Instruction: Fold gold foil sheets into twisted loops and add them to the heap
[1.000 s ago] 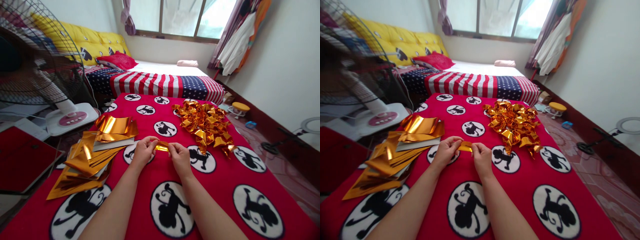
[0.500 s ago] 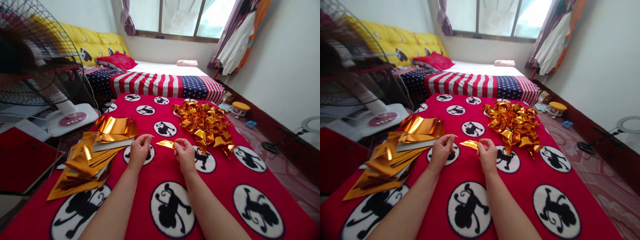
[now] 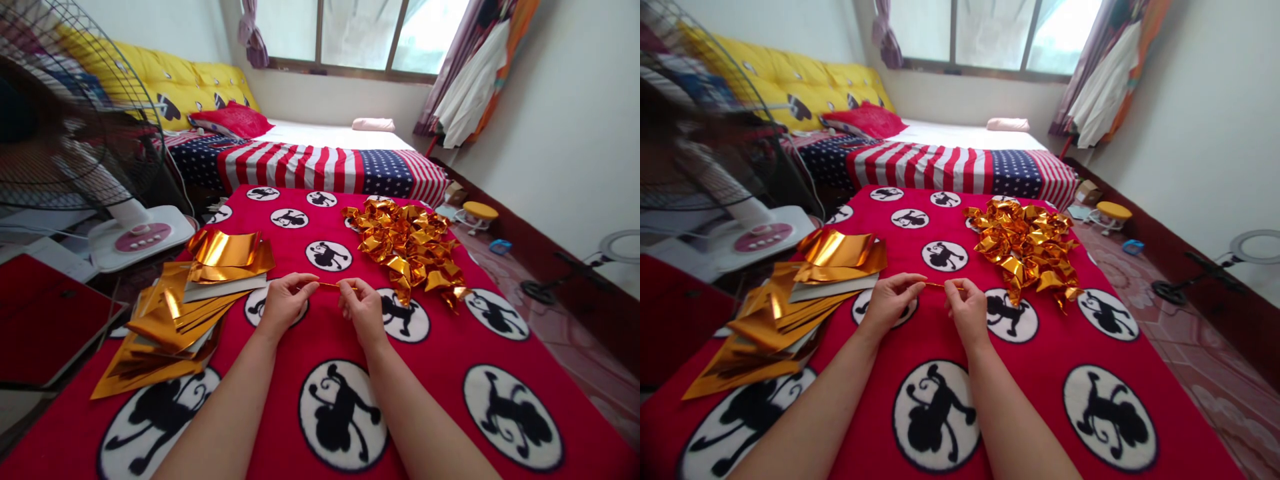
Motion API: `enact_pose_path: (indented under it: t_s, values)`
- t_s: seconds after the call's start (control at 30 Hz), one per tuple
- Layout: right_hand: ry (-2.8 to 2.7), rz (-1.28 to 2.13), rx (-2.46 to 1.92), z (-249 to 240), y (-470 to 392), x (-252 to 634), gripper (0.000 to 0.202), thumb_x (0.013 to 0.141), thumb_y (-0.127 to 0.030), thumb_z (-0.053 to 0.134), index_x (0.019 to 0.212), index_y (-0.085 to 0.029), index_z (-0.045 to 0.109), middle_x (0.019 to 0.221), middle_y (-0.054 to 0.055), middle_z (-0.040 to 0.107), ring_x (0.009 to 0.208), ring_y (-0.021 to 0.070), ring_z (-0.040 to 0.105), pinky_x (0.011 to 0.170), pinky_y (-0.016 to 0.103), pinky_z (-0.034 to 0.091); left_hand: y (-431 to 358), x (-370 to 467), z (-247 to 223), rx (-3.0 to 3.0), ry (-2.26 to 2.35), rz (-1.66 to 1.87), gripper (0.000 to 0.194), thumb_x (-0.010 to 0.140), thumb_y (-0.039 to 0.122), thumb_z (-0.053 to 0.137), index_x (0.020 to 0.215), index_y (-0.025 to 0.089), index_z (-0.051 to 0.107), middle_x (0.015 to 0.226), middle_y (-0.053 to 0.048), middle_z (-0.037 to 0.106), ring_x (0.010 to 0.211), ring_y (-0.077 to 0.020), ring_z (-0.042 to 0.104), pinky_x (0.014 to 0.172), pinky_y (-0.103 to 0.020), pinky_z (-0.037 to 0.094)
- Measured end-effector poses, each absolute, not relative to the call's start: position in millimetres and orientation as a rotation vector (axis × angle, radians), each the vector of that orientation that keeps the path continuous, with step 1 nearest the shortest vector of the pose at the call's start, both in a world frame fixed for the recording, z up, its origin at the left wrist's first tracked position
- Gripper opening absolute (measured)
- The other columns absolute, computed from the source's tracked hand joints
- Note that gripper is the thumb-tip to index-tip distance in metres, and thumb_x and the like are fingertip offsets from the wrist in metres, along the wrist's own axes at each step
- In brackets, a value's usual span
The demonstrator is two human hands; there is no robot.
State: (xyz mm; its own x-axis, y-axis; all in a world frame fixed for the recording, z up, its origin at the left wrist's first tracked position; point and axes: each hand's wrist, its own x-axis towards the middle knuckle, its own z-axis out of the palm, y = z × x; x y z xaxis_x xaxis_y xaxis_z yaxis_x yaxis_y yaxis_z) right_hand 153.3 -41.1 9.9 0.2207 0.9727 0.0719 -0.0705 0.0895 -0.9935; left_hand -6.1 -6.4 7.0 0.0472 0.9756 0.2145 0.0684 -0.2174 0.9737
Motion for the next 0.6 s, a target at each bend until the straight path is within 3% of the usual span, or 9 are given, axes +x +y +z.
enact_pose_path:
  t_s: [0.23, 0.6]
  values:
    - [-1.081, 1.012, -1.182, 7.6, -41.3, 152.4, 0.026, 0.075, -0.041, 0.071, 0.084, -0.018, 0.063, 0.057, -0.004, 0.057, 0.043, 0.0079, 0.047, 0.039, 0.019, 0.036, -6.4, -5.9, 4.1, 1.409, 1.072, 1.298, 0.024, 0.07, 0.03, 0.074, 0.089, 0.015, 0.073, 0.085, -0.007, 0.075, 0.071, -0.0156, 0.067, 0.065, -0.023, 0.05]
    - [-1.091, 0.984, -1.207, 7.9, -43.5, 150.2, 0.026, 0.079, -0.042, 0.067, 0.088, -0.018, 0.063, 0.067, -0.001, 0.06, 0.052, 0.0113, 0.056, 0.042, 0.02, 0.043, -6.4, -4.9, 4.8, 1.345, 1.004, 1.318, 0.025, 0.069, 0.03, 0.077, 0.088, 0.014, 0.072, 0.084, -0.006, 0.074, 0.075, -0.0166, 0.068, 0.068, -0.023, 0.052]
